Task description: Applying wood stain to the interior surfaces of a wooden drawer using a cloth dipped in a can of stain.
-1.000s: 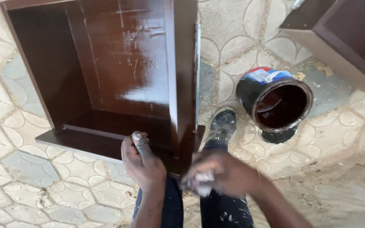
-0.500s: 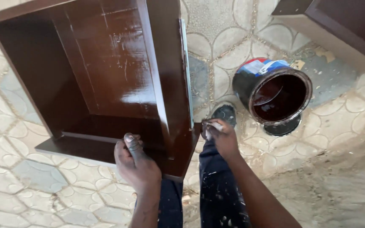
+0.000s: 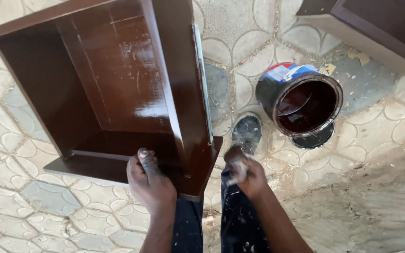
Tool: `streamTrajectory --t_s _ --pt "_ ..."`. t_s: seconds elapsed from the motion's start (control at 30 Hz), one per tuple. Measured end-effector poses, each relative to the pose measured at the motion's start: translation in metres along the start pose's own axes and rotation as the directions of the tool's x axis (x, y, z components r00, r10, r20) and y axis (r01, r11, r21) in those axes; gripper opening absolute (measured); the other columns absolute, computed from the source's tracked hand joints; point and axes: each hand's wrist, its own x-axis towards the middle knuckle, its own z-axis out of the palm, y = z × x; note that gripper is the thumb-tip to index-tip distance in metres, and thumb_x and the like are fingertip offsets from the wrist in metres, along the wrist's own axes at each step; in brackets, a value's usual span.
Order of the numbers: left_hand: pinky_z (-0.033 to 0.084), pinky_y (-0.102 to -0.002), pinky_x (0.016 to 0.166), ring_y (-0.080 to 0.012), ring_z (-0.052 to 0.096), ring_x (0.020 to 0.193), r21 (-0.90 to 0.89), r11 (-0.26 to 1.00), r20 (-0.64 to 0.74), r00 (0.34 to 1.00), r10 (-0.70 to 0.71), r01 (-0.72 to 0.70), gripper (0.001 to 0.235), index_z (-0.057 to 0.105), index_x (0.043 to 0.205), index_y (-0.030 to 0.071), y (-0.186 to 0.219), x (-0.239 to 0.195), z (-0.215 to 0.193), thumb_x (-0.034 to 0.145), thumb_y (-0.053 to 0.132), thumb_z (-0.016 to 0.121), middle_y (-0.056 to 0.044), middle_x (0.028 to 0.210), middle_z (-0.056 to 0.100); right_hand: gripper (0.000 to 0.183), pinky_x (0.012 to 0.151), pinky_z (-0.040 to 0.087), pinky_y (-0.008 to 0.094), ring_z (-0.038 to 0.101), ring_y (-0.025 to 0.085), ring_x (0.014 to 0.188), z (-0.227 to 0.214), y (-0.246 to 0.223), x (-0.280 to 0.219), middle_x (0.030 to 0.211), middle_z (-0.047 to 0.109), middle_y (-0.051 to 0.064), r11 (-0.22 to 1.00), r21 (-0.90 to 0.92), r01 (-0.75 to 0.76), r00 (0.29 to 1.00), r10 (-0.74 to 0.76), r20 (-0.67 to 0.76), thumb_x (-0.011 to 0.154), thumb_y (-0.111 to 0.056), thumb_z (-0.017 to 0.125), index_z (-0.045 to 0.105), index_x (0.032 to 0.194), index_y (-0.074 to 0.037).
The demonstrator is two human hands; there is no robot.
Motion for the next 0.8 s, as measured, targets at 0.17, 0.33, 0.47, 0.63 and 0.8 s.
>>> streamTrajectory --t_s 0.17,0.33,0.47,0.63,0.8 --pt "0.052 -0.039 0.077 -0.0211 0.068 0.087 -0.035 0.999 0.001 1.0 0.03 -0.029 0.049 0.068 0.097 0.009 -0.001 0.001 0.0 0.108 0.047 0.039 -0.005 0.094 0.069 0.023 0.04 0.042 0.024 0.058 0.016 0.049 0.012 0.02 0.058 0.068 0.064 0.005 0.977 -0.097 -0.189 0.972 0.172 -0.161 0.089 -0.009 0.047 0.07 0.088 -0.004" --pt "0.048 -0.043 0.074 -0.0239 0.066 0.087 0.04 0.999 0.019 1.0 0.014 -0.015 0.048 0.069 0.095 0.012 -0.001 0.0 -0.001 0.107 0.047 0.038 -0.004 0.092 0.07 0.01 0.042 0.044 0.022 0.057 0.014 0.055 0.066 0.081 -0.019 0.073 0.059 0.003 0.915 0.123 -0.385 0.866 0.404 -0.296 0.087 -0.004 0.055 0.061 0.081 -0.01" --pt "0.046 -0.043 0.077 -0.0252 0.064 0.088 0.028 0.999 0.024 0.999 0.034 -0.034 0.049 0.068 0.093 0.012 0.005 -0.001 -0.005 0.108 0.047 0.037 -0.005 0.091 0.069 0.036 0.097 0.054 0.047 0.07 0.039 0.105 0.09 0.098 -0.096 0.119 0.071 0.029 0.87 -0.44 -0.223 0.85 -0.047 -0.525 0.093 -0.001 0.06 0.067 0.125 0.014" --pt "0.047 -0.044 0.079 -0.0267 0.064 0.089 0.031 0.999 0.032 0.999 0.014 -0.015 0.048 0.069 0.096 0.011 0.001 -0.001 -0.004 0.107 0.046 0.038 -0.005 0.092 0.07 0.029 0.047 0.045 0.029 0.058 0.021 0.059 0.13 0.092 -0.052 0.081 0.063 0.014 0.915 -0.402 -0.019 0.726 -0.264 -0.635 0.098 -0.003 0.051 0.063 0.125 -0.004" --pt "0.042 -0.051 0.067 -0.0343 0.059 0.08 0.101 0.99 0.064 0.994 0.09 -0.097 0.043 0.06 0.086 0.007 0.012 0.01 -0.007 0.107 0.042 0.046 -0.011 0.084 0.062 0.031 0.047 0.046 0.026 0.055 0.015 0.055 0.157 0.046 0.008 0.083 0.063 0.009 0.838 -0.538 0.085 0.509 -0.501 -0.7 0.097 -0.004 0.064 0.053 0.126 -0.005"
